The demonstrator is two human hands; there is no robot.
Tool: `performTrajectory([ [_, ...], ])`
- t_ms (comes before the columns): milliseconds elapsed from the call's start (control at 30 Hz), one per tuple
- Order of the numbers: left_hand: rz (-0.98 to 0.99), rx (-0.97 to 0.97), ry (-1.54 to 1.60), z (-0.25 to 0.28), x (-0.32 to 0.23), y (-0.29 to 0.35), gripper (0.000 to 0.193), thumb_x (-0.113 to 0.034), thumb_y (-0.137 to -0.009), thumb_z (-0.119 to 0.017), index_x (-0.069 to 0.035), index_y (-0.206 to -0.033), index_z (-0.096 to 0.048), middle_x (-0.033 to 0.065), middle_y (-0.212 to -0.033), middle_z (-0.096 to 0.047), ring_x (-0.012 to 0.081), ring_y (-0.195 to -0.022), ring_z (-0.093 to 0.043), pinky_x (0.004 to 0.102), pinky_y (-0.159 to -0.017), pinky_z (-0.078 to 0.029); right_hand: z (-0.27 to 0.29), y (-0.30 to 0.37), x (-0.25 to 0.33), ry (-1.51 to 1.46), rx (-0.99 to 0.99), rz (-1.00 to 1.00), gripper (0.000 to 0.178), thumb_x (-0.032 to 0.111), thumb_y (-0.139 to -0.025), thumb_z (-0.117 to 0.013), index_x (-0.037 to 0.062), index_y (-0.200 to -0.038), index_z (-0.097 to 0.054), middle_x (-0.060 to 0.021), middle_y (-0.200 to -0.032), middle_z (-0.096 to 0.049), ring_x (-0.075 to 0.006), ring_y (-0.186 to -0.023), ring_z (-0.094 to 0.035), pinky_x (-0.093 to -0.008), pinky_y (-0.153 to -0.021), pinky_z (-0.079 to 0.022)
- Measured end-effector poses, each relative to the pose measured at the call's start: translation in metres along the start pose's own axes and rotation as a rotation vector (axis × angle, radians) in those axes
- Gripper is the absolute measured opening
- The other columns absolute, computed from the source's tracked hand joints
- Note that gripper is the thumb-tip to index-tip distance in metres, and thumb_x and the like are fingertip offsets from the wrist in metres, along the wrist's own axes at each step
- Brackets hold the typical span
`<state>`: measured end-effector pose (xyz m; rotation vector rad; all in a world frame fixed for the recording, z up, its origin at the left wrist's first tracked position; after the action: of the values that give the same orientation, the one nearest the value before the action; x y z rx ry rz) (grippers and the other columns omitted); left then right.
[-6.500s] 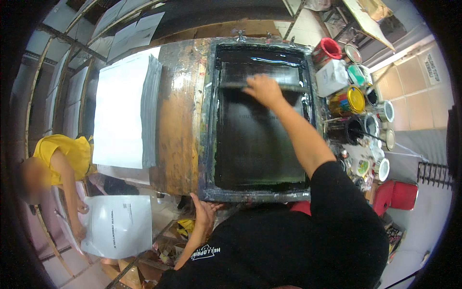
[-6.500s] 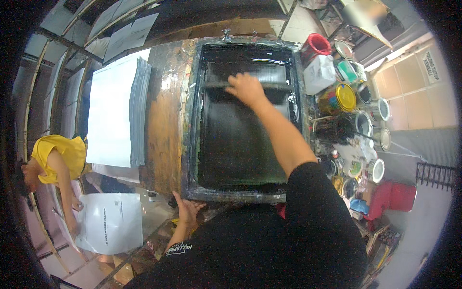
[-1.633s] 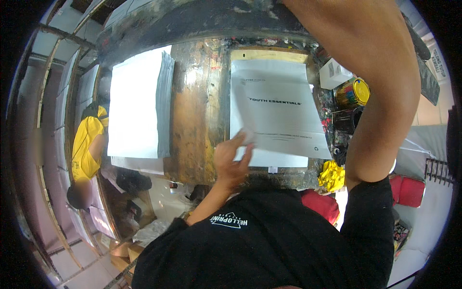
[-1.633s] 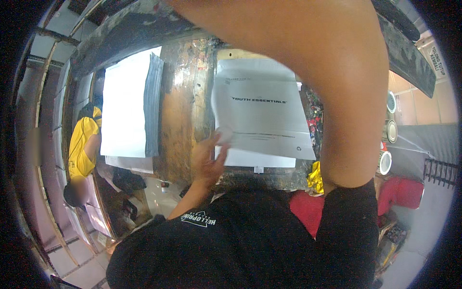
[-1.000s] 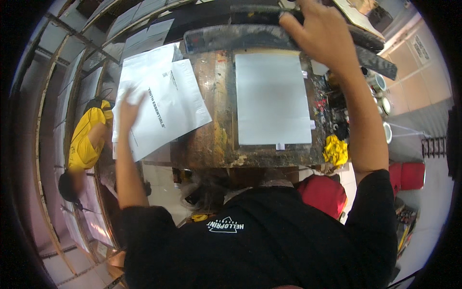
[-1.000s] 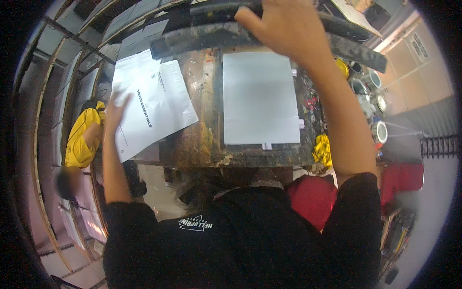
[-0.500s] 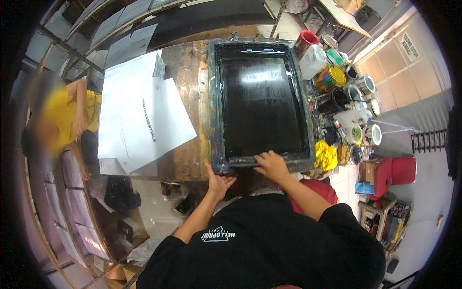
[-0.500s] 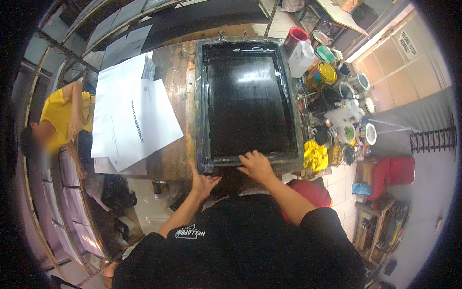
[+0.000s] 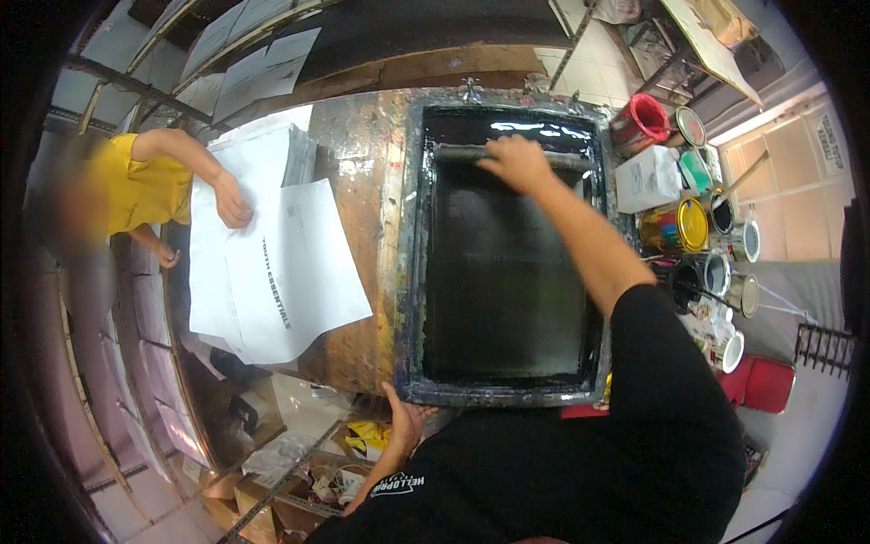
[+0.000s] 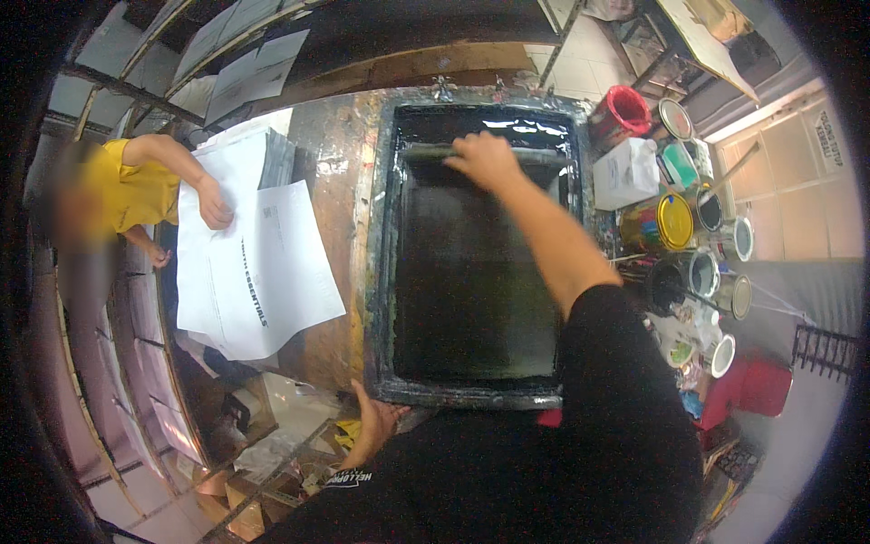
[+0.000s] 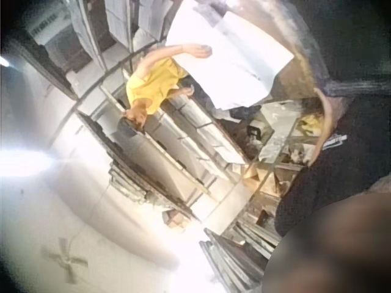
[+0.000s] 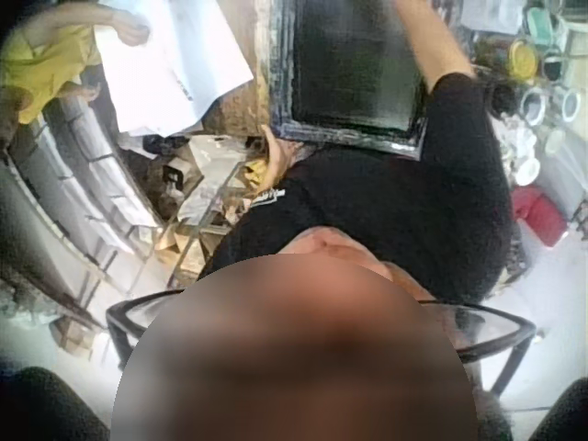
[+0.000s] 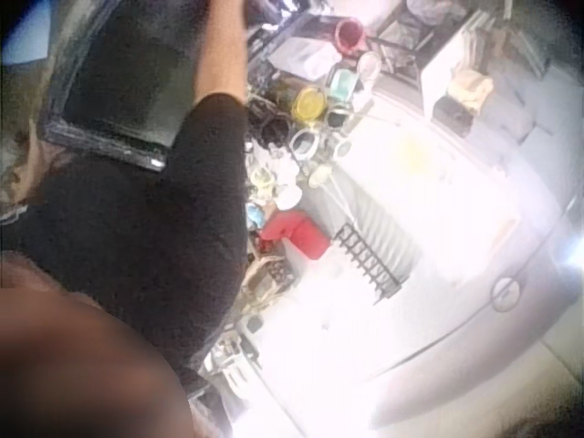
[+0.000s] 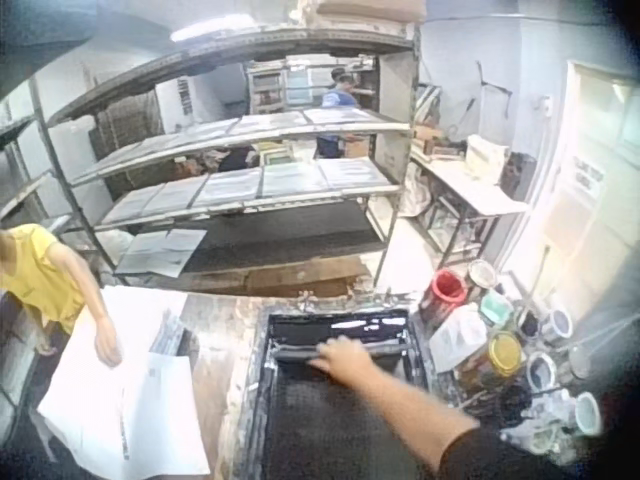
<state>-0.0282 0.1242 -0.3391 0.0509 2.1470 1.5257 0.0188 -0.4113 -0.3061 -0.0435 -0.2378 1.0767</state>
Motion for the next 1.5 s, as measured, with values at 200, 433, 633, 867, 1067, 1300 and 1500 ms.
performTrajectory([
  [200, -0.031, -0.076, 0.065, 0.007, 0.001, 0.022, 0.126, -0.096, -0.082, -0.025, 0.001, -0.161, -0.007, 0.0269, -0.161, -0.031, 0.0463, -0.144, -0.037, 0.0636, -0.115, -0.032, 0.01, -0.066, -0.052, 0.006, -0.035, 0.063, 0.048, 0.057, -0.095, -0.059, 0.0121, -0.11, -0.068, -0.0152, -0.096, -0.072, -0.0351, -0.093, -0.07, -0.0481, -0.077, -0.056],
  [433, -0.174, 0.045, -0.121, -0.007, -0.022, 0.056, 0.126, -0.096, -0.083, -0.02, 0.006, -0.158, -0.015, 0.0281, -0.154, -0.04, 0.0395, -0.136, -0.049, 0.053, -0.108, -0.044, 0.008, 0.039, 0.027, 0.107, -0.094, 0.056, 0.043, 0.055, -0.092, -0.063, 0.0133, -0.102, -0.065, -0.012, -0.095, -0.068, -0.0323, -0.092, -0.068, -0.046, -0.069, -0.056],
  [633, -0.271, 0.304, -0.082, 0.0, -0.028, 0.057, 0.123, -0.093, -0.085, -0.024, 0.014, -0.146, -0.028, 0.0266, -0.128, -0.057, 0.0357, -0.121, -0.059, 0.0487, -0.107, -0.049, 0.067, 0.218, 0.155, 0.022, 0.037, -0.019, 0.04, 0.046, -0.09, -0.07, 0.0102, -0.103, -0.059, -0.0127, -0.092, -0.065, -0.0341, -0.09, -0.068, -0.0473, -0.068, -0.057],
  [867, -0.433, 0.654, -0.008, -0.02, -0.077, 0.113, 0.117, -0.088, -0.089, -0.011, 0.014, -0.137, -0.039, 0.0324, -0.131, -0.06, 0.0412, -0.126, -0.059, 0.0513, -0.113, -0.042, 0.212, 0.289, 0.26, -0.045, 0.001, -0.023, 0.039, 0.042, -0.091, -0.067, 0.0053, -0.101, -0.058, -0.0127, -0.087, -0.062, -0.0332, -0.096, -0.063, -0.0467, -0.077, -0.056],
  [1067, -0.908, 0.954, -0.337, -0.088, -0.14, 0.167, 0.103, -0.083, -0.094, -0.021, 0.001, -0.152, -0.037, 0.0309, -0.152, -0.04, 0.0414, -0.146, -0.034, 0.0554, -0.121, -0.023, 0.318, 0.224, 0.254, 0.217, -0.459, -0.035, 0.032, 0.037, -0.09, -0.063, 0.0055, -0.097, -0.062, -0.0121, -0.089, -0.063, -0.0333, -0.093, -0.061, -0.0495, -0.091, -0.039],
  [1300, -1.304, -0.209, -1.881, -0.054, -0.005, -0.013, 0.108, -0.086, -0.089, -0.033, -0.011, -0.164, -0.017, 0.0337, -0.166, -0.004, 0.0469, -0.156, 0.001, 0.0769, -0.11, 0.013, 0.366, 0.172, 0.24, 0.163, -0.513, 0.018, 0.038, 0.036, -0.088, -0.06, -0.0013, -0.088, -0.065, -0.0206, -0.084, -0.067, -0.0399, -0.085, -0.065, -0.0489, -0.079, -0.044],
  [1500, -1.058, -0.046, -2.012, -0.072, 0.003, -0.011, 0.123, -0.092, -0.083, -0.034, 0.004, -0.159, -0.024, 0.0292, -0.167, -0.013, 0.0393, -0.158, -0.001, 0.0747, -0.112, 0.016, 0.404, 0.132, 0.229, -0.02, -0.343, -0.151, 0.041, 0.034, -0.086, -0.056, -0.0039, -0.07, -0.06, -0.0236, -0.071, -0.063, -0.0403, -0.07, -0.061, -0.046, -0.069, -0.044],
])
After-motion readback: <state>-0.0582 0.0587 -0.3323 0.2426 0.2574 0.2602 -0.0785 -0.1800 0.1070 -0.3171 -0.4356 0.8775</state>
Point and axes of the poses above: each hand's wrist, its own y-axis away from the middle knuckle, its own z-axis out of the back of the hand, x = y × z, the point moved 4 cm from there along -y, towards the middle knuckle
